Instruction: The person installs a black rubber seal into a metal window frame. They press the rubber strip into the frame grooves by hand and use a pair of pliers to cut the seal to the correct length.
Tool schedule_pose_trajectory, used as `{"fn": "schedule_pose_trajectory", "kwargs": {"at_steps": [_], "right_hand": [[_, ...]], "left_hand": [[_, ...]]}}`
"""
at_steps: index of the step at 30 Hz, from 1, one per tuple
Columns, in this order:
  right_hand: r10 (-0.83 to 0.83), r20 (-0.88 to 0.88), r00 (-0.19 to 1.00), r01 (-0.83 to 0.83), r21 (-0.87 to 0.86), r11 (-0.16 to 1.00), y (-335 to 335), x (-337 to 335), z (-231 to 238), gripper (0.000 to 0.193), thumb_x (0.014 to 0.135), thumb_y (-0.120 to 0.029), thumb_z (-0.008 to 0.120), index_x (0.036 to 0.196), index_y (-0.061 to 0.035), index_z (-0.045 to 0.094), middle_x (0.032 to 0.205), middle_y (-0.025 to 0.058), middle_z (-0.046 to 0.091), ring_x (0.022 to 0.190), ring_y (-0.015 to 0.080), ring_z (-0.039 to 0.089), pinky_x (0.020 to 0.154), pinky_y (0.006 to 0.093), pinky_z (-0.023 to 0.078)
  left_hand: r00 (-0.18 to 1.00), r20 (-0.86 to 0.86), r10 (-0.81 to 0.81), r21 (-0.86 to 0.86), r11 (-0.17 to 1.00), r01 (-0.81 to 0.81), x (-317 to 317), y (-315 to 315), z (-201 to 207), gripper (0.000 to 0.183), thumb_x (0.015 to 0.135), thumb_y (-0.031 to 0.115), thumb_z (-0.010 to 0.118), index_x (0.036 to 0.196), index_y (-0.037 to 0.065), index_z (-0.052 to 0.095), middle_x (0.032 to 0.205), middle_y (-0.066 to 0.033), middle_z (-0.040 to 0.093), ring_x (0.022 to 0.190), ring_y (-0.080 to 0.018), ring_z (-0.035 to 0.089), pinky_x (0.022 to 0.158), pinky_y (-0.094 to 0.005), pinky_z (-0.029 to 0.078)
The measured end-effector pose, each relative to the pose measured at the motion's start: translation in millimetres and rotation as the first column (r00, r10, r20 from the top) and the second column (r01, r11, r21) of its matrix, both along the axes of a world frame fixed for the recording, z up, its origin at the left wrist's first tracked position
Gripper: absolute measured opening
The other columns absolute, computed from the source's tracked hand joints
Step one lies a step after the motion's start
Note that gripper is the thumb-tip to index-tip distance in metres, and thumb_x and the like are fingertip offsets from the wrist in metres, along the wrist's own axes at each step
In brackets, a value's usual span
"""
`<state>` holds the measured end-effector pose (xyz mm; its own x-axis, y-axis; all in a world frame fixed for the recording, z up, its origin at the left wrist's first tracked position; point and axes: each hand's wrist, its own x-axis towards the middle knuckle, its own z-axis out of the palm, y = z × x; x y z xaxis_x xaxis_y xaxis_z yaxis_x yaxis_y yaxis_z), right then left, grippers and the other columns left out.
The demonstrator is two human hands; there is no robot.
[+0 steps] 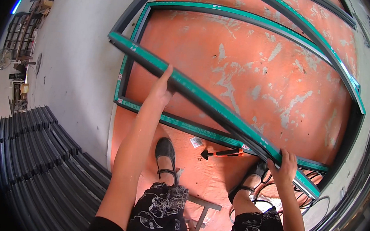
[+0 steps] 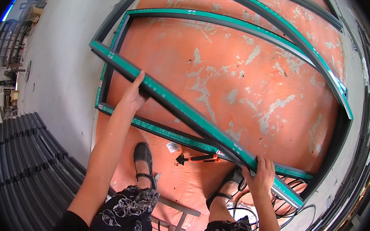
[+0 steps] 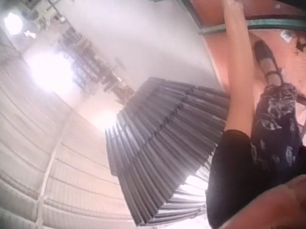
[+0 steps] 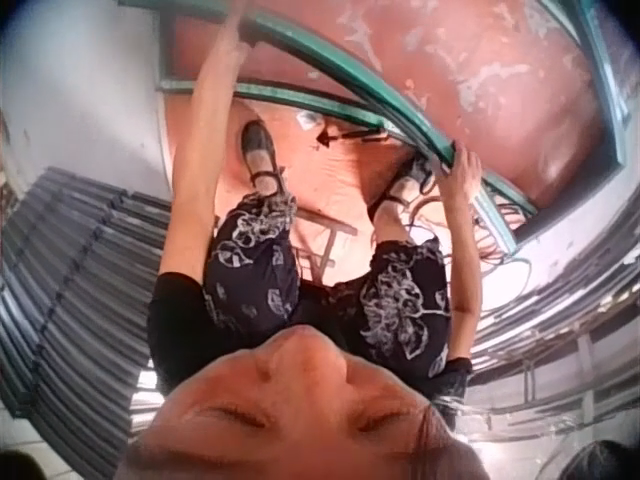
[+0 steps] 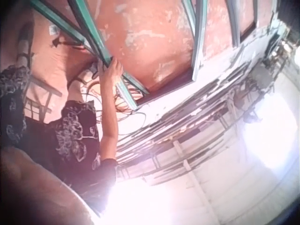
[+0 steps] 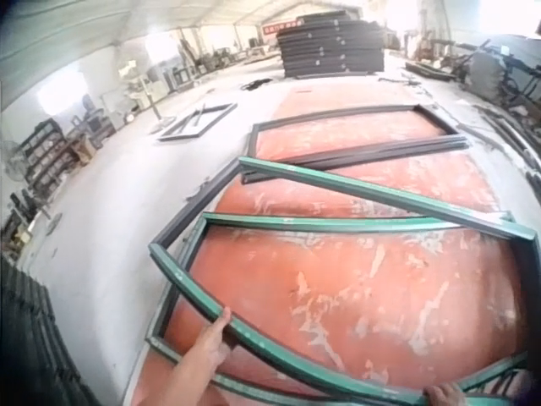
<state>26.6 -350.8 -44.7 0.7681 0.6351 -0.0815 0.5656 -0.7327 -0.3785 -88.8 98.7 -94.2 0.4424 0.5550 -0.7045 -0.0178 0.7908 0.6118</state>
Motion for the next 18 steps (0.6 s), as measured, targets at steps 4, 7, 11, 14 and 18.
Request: {"fn": "schedule_pose_trajectory", "kwargs": {"at_steps": [4, 7, 11, 14, 18], "right_hand": [[0.119, 0.225, 0.967, -0.12, -0.012, 0.993, 12.7, -6.6, 15.1, 0.033, 0.067, -0.011, 0.067, 0.098, -0.0032, 0.058, 0.098, 0.0159, 0.056, 0.092, 0.0351, 0.053, 0.08, 0.0428, 0.044], [0.073, 0.022, 0.997, -0.074, 0.051, 0.996, 7.0, -13.4, 28.2, 0.028, 0.069, -0.003, 0.063, 0.097, -0.0033, 0.059, 0.092, 0.0132, 0.057, 0.083, 0.0322, 0.056, 0.072, 0.04, 0.047], [-0.121, -0.795, 0.594, 0.275, 0.059, 0.96, 1.7, -19.9, 90.0, 0.019, 0.079, -0.005, 0.063, 0.097, 0.0015, 0.06, 0.071, 0.0093, 0.062, 0.062, 0.0152, 0.061, 0.057, 0.0282, 0.048], [-0.028, -0.934, 0.355, 0.092, 0.006, 0.996, -6.9, -13.9, 134.7, 0.027, 0.08, -0.007, 0.064, 0.105, 0.0016, 0.059, 0.08, 0.0102, 0.065, 0.067, 0.0143, 0.063, 0.061, 0.0259, 0.049], [0.103, -0.935, 0.339, -0.027, 0.1, 0.995, 3.7, -11.3, 147.6, 0.028, 0.081, -0.016, 0.063, 0.106, -0.0037, 0.059, 0.081, 0.014, 0.064, 0.071, 0.0226, 0.064, 0.065, 0.0313, 0.049]], "left_hand": [[0.996, -0.086, 0.022, 0.008, 1.0, -0.021, 20.1, -21.3, 8.9, 0.042, 0.082, 0.033, 0.068, 0.104, 0.001, 0.052, 0.097, -0.0095, 0.057, 0.096, -0.0235, 0.054, 0.091, -0.0377, 0.044], [0.994, -0.08, -0.075, -0.079, 0.994, 0.069, -14.5, -42.6, -0.5, 0.04, 0.087, 0.034, 0.06, 0.107, 0.0, 0.051, 0.094, -0.0106, 0.059, 0.09, -0.0239, 0.057, 0.089, -0.0369, 0.047], [0.879, 0.135, -0.458, -0.21, 0.854, 0.477, -23.4, -133.3, 58.5, 0.033, 0.093, 0.027, 0.049, 0.112, -0.001, 0.05, 0.108, -0.0167, 0.06, 0.101, -0.0264, 0.059, 0.091, -0.0371, 0.047], [0.753, 0.299, -0.585, -0.183, 0.74, 0.648, -7.6, -185.2, 100.1, 0.029, 0.092, 0.023, 0.049, 0.11, 0.001, 0.054, 0.115, -0.0168, 0.058, 0.106, -0.0281, 0.057, 0.094, -0.0395, 0.045], [0.603, 0.486, -0.632, -0.103, 0.643, 0.758, -10.8, -174.6, 118.8, 0.03, 0.091, 0.025, 0.054, 0.108, 0.001, 0.055, 0.103, -0.0159, 0.062, 0.099, -0.0261, 0.061, 0.087, -0.038, 0.05]]}}
